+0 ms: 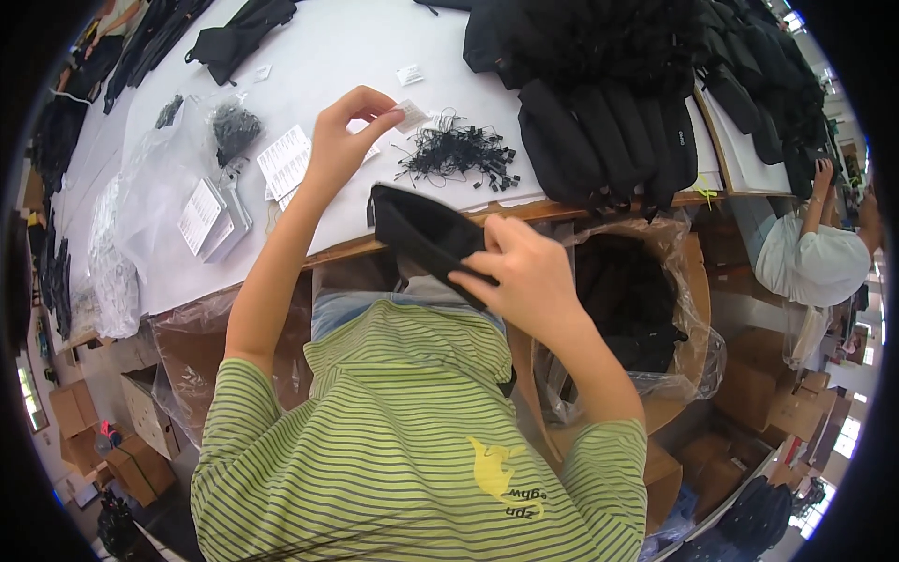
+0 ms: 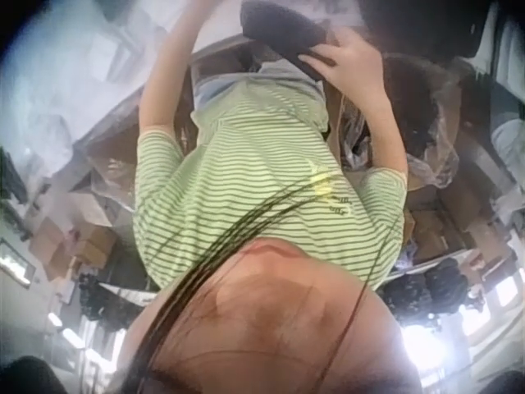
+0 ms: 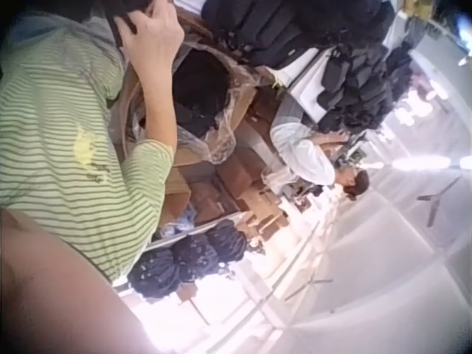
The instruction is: Checking the quality of small black pouches and attaching tags or labels before sorting them into containers.
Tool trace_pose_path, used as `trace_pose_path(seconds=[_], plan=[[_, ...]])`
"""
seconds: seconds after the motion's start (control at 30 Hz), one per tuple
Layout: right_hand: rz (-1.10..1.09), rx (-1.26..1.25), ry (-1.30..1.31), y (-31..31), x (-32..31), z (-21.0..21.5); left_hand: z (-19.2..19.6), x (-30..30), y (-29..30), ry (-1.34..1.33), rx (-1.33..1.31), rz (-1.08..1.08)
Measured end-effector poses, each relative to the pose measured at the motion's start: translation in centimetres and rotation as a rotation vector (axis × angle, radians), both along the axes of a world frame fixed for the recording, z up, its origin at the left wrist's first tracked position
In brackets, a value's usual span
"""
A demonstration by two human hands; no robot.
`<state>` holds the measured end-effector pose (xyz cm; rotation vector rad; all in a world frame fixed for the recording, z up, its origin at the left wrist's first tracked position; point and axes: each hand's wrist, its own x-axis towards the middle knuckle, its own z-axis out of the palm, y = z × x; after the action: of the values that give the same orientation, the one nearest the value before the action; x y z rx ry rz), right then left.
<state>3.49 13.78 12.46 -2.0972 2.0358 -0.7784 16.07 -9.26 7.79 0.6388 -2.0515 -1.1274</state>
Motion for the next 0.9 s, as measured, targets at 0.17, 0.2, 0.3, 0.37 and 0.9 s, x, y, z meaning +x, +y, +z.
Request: trace_pose_path(seconds=[0.17, 0.2, 0.3, 0.37, 0.9], plan=[[0.023, -0.087, 0.108, -2.0, -0.1, 1.3, 4.9, 4.0, 4.5, -0.254, -0.511, -0.227], [0.017, -0.116, 0.105, -2.4, 0.1, 1.4, 4.8, 4.6, 4.4, -0.253, -0.538, -0.122], [-0.022, -0.178, 0.051, -3.0, 1.0, 1.4, 2.5, 6.0, 4.9, 0.054, -0.185, 0.140], [-0.056, -0.204, 0.003, -3.4, 1.9, 1.0, -0.5, 6.7, 6.6, 0.463, 0.507, 0.168], [-0.305, -0.283, -0.907, -2.9, 4.6, -2.9, 0.6, 6.9, 10.0, 0.507, 1.155, 0.090]])
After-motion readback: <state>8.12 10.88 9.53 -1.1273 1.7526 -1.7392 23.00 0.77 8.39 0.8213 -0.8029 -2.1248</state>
